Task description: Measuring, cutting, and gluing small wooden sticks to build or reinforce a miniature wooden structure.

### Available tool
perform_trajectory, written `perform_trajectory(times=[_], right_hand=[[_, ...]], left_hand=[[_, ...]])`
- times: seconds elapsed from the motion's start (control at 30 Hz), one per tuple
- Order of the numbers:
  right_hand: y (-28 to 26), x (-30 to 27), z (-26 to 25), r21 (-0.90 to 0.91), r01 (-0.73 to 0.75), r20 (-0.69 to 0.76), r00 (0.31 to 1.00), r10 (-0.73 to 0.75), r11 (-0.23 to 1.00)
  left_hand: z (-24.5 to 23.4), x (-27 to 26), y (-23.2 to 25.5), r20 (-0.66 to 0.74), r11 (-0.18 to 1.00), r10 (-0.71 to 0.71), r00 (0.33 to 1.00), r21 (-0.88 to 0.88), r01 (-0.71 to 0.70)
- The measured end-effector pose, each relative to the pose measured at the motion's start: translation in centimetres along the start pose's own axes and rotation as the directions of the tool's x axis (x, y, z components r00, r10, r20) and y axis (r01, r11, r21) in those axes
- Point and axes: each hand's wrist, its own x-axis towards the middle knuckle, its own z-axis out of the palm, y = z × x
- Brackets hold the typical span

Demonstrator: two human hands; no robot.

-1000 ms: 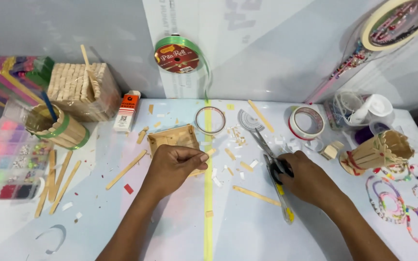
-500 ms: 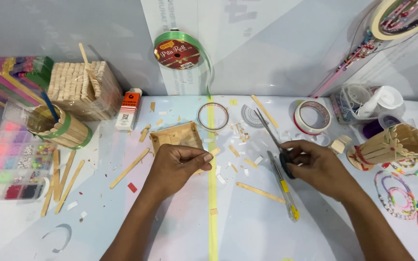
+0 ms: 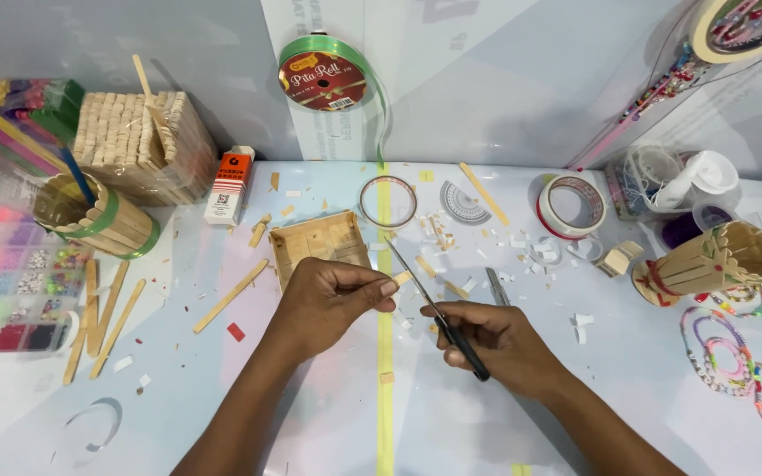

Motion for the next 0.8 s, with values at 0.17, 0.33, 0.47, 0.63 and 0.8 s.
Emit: perform_trajectory(times=[0.17, 0.33, 0.47, 0.63, 0.8], right_hand=[[0.3, 0.3, 0.0, 0.021, -0.024, 0.003, 1.000, 0.024, 0.999], [0.2, 0.4, 0.3, 0.024, -0.038, -0.007, 0.999, 0.038, 0.999], [0.0, 0.4, 0.5, 0.029, -0.042, -0.018, 0.999, 0.043, 0.999], [-0.5, 0.3, 0.2, -0.006, -0.054, -0.042, 0.998, 0.054, 0.998], [-0.9, 0.2, 0.1, -0.054, 0.051, -0.040, 0.998, -0.053, 0.997]], left_hand=[[0.1, -0.1, 0.2, 0.011, 1.000, -0.019, 1.000, 0.009, 0.019], [0.2, 0.0, 0.2, 0.018, 1.000, -0.024, 1.000, 0.016, 0.024], [0.2, 0.0, 0.2, 0.019, 0.999, -0.026, 0.999, 0.023, 0.026], [0.2, 0.0, 0.3, 0.013, 0.998, -0.053, 0.999, 0.039, 0.052], [0.2, 0.0, 0.2, 0.001, 0.999, -0.022, 1.000, 0.047, 0.022]])
